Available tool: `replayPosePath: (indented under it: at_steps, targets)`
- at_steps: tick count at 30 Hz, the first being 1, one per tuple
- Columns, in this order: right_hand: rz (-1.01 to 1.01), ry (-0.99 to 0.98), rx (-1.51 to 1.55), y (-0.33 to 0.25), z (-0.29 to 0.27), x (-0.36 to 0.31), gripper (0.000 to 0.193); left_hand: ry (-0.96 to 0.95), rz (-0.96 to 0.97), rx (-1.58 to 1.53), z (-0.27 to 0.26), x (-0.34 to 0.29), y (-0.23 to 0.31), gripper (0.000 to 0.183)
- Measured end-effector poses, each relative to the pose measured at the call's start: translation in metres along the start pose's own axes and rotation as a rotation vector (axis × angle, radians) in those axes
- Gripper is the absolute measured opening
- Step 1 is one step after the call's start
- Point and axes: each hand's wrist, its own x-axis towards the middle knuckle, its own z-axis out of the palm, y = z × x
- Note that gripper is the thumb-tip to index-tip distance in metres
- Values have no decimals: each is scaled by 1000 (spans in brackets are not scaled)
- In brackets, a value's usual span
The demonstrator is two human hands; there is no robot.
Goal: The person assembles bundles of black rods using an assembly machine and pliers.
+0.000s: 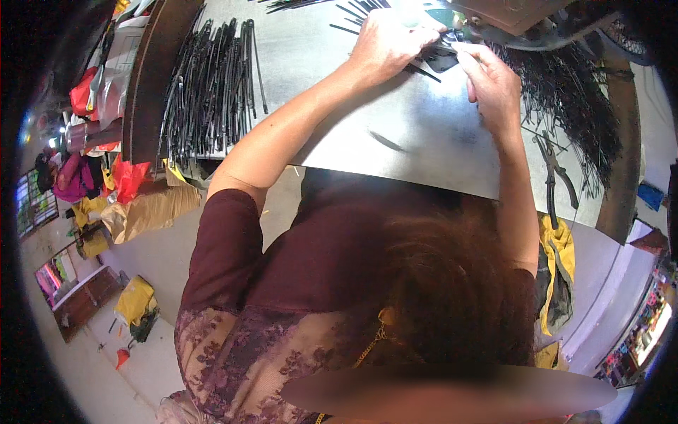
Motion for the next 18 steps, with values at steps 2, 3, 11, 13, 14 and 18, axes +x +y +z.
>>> replayPosePath:
  at_steps: [2,3,11,13,14,18]
  targets:
    - [33,-40,17,-7,-6,1,25,182,55,-106,3,3,0,15]
    - [32,-26,36,-4,-7,2,25,22,-205,-415,-1,2,7,13]
    - [150,-28,306,-17,8,-27,36,107,-1342,-1715,-27,15,32,26]
    - [240,27,988,-21,27,-34,44,206,-1324,-1840,-18,8,39,25]
    - [286,58,1329,-16,35,-37,49,295,-1302,-1971,-12,4,42,25]
    - [271,124,1485,10,34,-44,32,-192,-1098,-1448,-23,11,59,17]
